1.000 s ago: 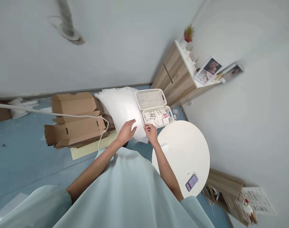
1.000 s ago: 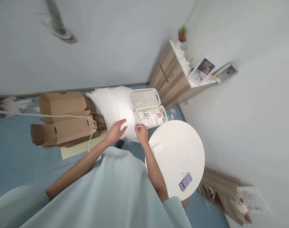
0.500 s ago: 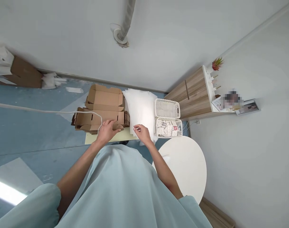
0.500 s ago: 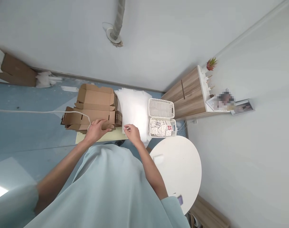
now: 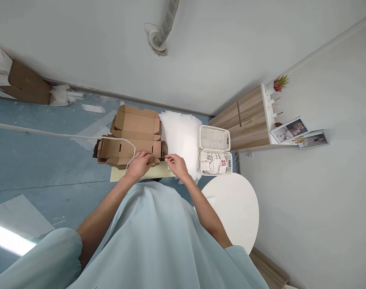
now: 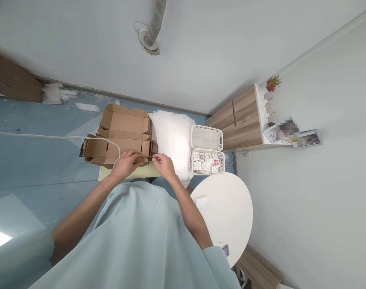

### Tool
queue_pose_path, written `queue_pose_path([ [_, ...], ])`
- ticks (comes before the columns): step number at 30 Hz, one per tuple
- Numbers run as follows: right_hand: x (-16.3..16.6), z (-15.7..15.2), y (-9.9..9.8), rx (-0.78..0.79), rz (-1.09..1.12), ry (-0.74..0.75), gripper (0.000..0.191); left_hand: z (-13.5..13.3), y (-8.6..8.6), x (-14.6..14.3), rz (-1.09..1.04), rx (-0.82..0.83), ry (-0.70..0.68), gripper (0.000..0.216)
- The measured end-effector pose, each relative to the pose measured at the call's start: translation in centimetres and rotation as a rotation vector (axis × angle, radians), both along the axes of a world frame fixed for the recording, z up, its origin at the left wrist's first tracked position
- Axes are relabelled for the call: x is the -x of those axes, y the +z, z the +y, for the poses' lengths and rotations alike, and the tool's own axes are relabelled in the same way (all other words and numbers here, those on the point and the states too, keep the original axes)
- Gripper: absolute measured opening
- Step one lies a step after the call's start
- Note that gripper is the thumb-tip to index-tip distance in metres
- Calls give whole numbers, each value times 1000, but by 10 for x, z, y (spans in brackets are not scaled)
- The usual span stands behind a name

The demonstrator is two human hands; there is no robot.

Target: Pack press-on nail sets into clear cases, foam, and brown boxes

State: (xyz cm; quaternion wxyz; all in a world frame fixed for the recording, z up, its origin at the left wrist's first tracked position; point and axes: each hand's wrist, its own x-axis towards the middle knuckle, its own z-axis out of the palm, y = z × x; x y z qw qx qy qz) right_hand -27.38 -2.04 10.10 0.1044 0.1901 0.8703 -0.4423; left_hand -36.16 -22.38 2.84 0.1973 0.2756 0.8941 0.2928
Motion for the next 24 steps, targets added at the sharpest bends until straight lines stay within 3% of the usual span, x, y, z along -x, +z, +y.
queue_pose_path([
  [5, 4, -9, -3, 1, -23, 42, 20, 4, 2, 3, 28, -40, 13, 42],
  [12, 4, -29, -22, -101, -135, 277, 25, 15, -1, 0, 179, 38, 8, 48],
  [18, 2, -36, -42, -190, -242, 292, 28, 17, 2, -3, 197, 49, 27, 43],
  [24, 3, -35, -42, -212, -286, 376, 32, 24, 14, 4, 134, 168, -29, 35],
])
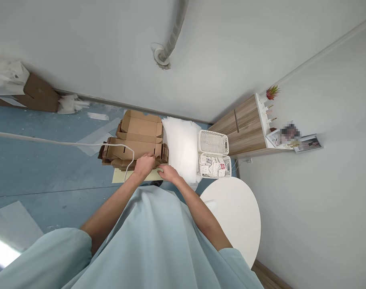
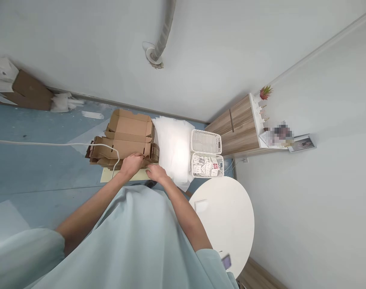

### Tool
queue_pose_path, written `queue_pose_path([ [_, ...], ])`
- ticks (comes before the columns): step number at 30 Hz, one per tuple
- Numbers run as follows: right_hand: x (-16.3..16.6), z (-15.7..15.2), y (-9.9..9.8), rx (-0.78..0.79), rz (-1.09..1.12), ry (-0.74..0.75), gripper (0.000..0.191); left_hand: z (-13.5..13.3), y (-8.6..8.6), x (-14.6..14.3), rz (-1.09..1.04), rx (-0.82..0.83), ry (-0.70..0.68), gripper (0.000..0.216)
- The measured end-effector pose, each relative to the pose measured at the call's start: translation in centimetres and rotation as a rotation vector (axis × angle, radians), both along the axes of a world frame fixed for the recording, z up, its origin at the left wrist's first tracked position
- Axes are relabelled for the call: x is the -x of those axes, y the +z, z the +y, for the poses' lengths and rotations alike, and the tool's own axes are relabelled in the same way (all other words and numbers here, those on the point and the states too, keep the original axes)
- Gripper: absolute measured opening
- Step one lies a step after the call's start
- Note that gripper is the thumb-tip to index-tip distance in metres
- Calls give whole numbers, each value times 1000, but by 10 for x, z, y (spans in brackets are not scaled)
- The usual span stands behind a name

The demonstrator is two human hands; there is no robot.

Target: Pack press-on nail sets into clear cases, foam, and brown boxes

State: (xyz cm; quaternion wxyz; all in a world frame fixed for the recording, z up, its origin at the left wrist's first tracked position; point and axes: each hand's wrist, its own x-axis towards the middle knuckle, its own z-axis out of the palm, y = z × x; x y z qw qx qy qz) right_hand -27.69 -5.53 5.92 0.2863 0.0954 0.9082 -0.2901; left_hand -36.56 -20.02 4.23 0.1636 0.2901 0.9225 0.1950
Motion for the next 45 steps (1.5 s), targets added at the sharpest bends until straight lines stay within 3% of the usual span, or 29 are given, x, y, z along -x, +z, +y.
queue_pose_path([
  [5, -10, -4, 0, 69, 73, 39, 45, -1, 12, 1, 5, 17, 24, 37],
  [9, -32, -7, 5, 138, 181, 6, 55, -1, 32, -2, 124, -104, 101, 45],
  [12, -53, 1, 19, 179, 263, -46, 56, 4, 58, -4, 246, -253, 178, 46],
  [16, -89, 31, 56, 237, 423, -169, 56, 24, 103, -18, 369, -425, 248, 47],
  [22, -174, 94, 109, 307, 681, -472, 49, 86, 171, -87, 487, -663, 127, 41],
  [25, -227, 125, 123, 309, 787, -641, 50, 125, 190, -139, 466, -736, -33, 39],
  [27, -265, 143, 128, 309, 837, -785, 50, 152, 193, -178, 433, -748, -181, 38],
  [32, -375, 173, 132, 362, 935, -1184, 50, 213, 174, -277, 321, -758, -590, 38],
  [37, -481, 164, 118, 351, 942, -1589, 59, 250, 135, -367, 163, -674, -1051, 43],
  [40, -529, 143, 92, 270, 915, -1798, 60, 259, 103, -412, 87, -638, -1305, 46],
  [45, -581, 91, 25, 156, 872, -2044, 41, 252, 36, -474, 26, -486, -1670, 48],
])
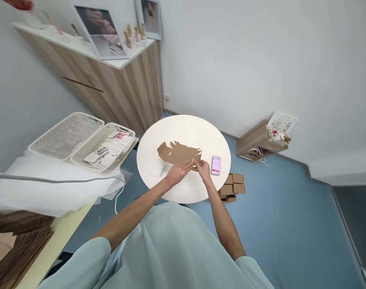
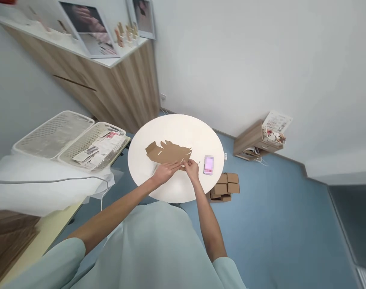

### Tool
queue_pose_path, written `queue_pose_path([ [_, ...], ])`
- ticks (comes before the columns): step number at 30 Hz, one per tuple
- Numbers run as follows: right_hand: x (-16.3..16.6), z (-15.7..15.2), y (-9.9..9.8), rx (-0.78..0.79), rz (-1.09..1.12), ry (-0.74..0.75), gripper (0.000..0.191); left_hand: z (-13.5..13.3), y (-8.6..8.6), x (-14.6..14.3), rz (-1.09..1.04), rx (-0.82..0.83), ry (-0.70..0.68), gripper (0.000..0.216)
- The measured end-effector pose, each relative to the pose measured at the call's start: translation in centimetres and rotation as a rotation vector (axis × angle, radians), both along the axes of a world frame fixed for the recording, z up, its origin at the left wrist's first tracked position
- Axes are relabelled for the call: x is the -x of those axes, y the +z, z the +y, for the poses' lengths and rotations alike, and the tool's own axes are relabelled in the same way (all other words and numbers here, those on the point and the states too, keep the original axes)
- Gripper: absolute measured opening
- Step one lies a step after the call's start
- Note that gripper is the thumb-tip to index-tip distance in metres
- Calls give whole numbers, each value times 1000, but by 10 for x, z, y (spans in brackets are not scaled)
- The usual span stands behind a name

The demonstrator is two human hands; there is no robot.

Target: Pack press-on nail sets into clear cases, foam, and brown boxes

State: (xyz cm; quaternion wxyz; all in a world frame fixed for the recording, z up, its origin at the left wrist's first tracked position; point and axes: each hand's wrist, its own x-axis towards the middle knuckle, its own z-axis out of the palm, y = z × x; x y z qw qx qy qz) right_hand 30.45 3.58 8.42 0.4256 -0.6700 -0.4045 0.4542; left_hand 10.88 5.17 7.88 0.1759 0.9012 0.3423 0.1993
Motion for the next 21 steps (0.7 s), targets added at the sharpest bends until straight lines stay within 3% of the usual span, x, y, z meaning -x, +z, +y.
queue_pose_path([
  [5, -17, -52, -57, 172, -76, -117, 34, -31, -65, -30, 149, 75, -198, 51],
  [10, -19, -85, -88, 330, -121, -161, 32, -53, -108, -12, 411, 211, -224, 54],
  [15, -30, -101, -102, 446, -271, -167, 27, -45, -127, 32, 553, 338, -160, 68],
  [21, -37, -80, -102, 445, -420, -120, 47, -38, -128, 61, 608, 387, -133, 52],
])
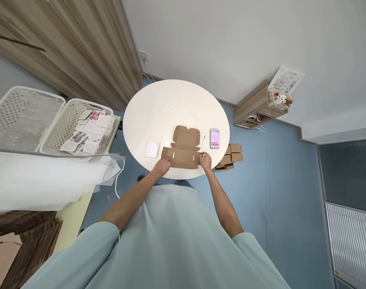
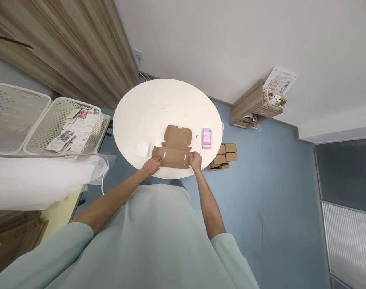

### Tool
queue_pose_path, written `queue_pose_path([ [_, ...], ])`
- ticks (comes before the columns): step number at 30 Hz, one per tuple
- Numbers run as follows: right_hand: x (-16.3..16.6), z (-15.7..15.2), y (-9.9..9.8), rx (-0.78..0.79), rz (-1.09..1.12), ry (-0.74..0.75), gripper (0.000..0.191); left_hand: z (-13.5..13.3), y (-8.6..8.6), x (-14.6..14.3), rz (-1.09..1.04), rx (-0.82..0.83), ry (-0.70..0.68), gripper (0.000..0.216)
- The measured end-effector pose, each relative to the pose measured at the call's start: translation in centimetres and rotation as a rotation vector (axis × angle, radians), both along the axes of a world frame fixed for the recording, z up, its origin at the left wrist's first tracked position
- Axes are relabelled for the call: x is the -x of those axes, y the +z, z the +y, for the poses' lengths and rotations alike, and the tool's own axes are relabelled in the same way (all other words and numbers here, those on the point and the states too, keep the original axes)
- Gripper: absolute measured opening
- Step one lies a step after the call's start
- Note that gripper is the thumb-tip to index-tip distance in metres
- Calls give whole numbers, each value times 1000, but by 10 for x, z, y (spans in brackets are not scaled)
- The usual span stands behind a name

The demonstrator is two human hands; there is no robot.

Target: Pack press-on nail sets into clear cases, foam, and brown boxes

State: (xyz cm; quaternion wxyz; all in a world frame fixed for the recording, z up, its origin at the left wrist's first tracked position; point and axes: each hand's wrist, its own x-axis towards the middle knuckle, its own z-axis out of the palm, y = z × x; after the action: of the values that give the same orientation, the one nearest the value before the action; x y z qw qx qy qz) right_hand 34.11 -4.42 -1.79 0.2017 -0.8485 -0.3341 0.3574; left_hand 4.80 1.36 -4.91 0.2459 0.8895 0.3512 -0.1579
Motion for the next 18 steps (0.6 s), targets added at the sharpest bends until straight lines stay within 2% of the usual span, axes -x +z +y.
queue_pose_path([
  [2, 4, 15, 0, -13, -86, 132, 51, -2, 3, 3, 10, 19, 25, 49],
  [6, 16, 46, -2, 39, -111, 288, 54, -7, 9, 7, 2, 36, 99, 52],
  [10, 27, 67, -8, 106, -84, 419, 55, -10, 12, 11, -7, 120, 273, 44],
  [14, 35, 71, -13, 143, -65, 473, 63, -10, 10, 12, 30, 167, 365, 34],
  [18, 40, 56, -14, 77, -49, 465, 65, -9, 6, 10, 63, 195, 404, 40],
])
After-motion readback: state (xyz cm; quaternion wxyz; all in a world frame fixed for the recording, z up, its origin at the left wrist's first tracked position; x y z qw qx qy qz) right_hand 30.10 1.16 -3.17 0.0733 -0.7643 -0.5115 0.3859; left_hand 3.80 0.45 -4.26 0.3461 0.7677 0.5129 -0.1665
